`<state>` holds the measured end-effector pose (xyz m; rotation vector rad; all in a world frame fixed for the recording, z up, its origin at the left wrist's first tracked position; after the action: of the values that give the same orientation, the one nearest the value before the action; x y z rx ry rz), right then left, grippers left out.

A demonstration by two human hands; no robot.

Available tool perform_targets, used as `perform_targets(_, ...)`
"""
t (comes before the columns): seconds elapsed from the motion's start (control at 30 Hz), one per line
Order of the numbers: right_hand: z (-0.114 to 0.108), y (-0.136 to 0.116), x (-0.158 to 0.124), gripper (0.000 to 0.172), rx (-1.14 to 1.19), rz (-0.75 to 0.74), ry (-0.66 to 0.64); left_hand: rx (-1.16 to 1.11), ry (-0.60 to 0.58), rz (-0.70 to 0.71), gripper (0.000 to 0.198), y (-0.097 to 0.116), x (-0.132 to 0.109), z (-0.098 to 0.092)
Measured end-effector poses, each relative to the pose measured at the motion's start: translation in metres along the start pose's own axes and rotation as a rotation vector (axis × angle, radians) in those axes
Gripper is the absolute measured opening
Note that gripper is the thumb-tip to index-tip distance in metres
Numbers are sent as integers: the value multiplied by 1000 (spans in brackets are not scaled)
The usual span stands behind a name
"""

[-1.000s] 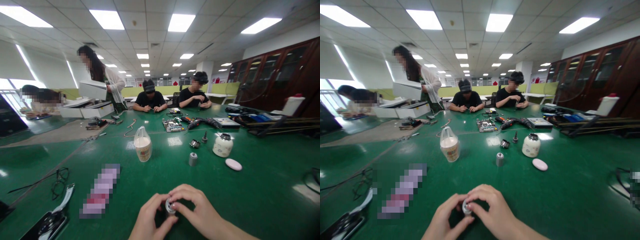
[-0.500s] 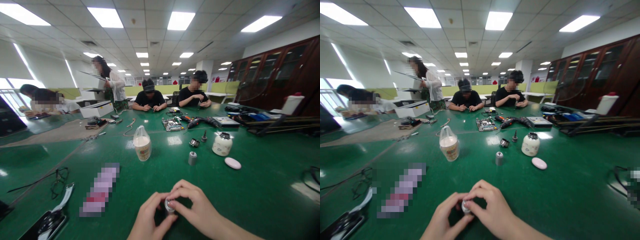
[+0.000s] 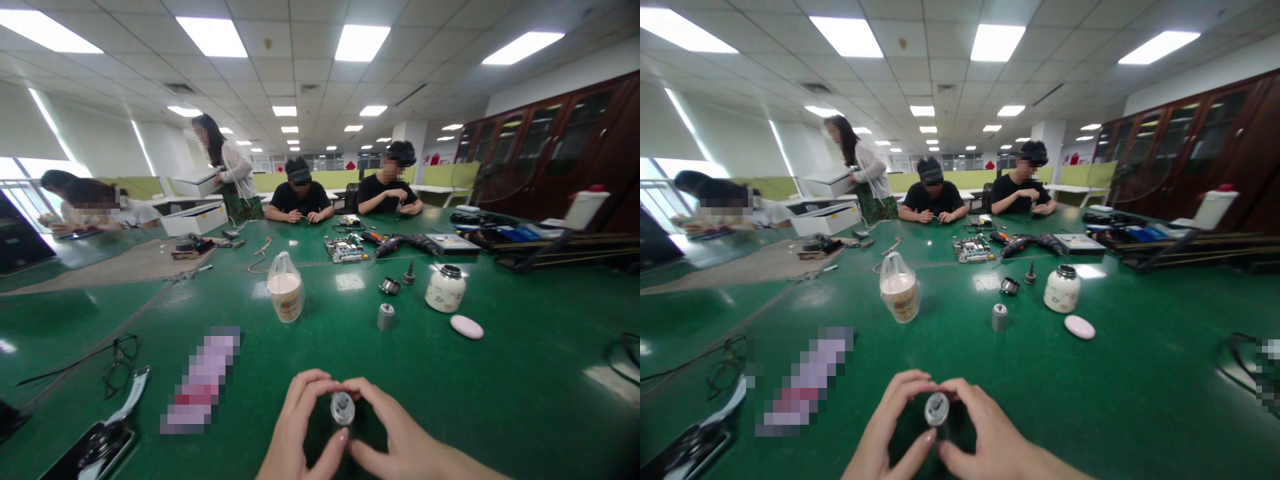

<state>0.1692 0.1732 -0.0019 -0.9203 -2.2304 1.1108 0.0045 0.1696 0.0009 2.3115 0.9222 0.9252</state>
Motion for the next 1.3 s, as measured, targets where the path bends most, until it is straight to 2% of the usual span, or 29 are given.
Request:
perform_targets(0.1, 2, -1, 2, 41, -13, 41, -15, 57, 48, -84, 19, -2, 2, -3)
perform_targets(0.17, 2, -2, 3, 36, -3, 50, -12, 100, 48, -125, 14, -2, 4, -4)
perform_targets(0.33, 0, -4, 4, 30, 11, 58, 2, 169, 40, -131, 11, 0, 10, -7)
perform_targets(0.53, 1, -2, 5, 30, 10, 60, -1, 178, 33, -127, 9, 2, 13, -8)
perform_targets(0.67, 2, 1, 4, 28, 16, 76, -10, 180, 70, -133, 11, 3, 16, -15)
perform_targets(0.83, 0, -1, 4, 29, 21, 95, -28, 318, 205, -284, 16, -22, 13, -34)
perform_targets(0.9, -1, -3, 4, 30, 24, 104, -33, 396, 162, -378, 15, -38, 11, -36)
perform_targets(1.0, -1, -4, 4, 30, 25, 115, -38, 465, 30, -452, 13, -56, 8, -32)
perform_targets(1.07, -1, -4, 4, 31, 24, 112, -36, 498, -5, -448, 14, -59, 8, -30)
perform_targets(1.17, -1, -2, 4, 31, 22, 95, -31, 502, 20, -402, 15, -54, 9, -31)
perform_targets(1.3, 0, -1, 4, 31, 17, 82, -26, 349, 81, -219, 16, -31, 13, -33)
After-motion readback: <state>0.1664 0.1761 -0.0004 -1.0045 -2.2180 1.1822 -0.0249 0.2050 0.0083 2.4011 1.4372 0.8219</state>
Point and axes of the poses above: each hand's wrist, its own x-axis towards the middle knuckle, its own z-axis out of the palm, y = z × x, the point moved 4 cm from there along x, towards the middle knuckle, and after that the axes turned 15 degrees about -y, right-handed, at the moved point
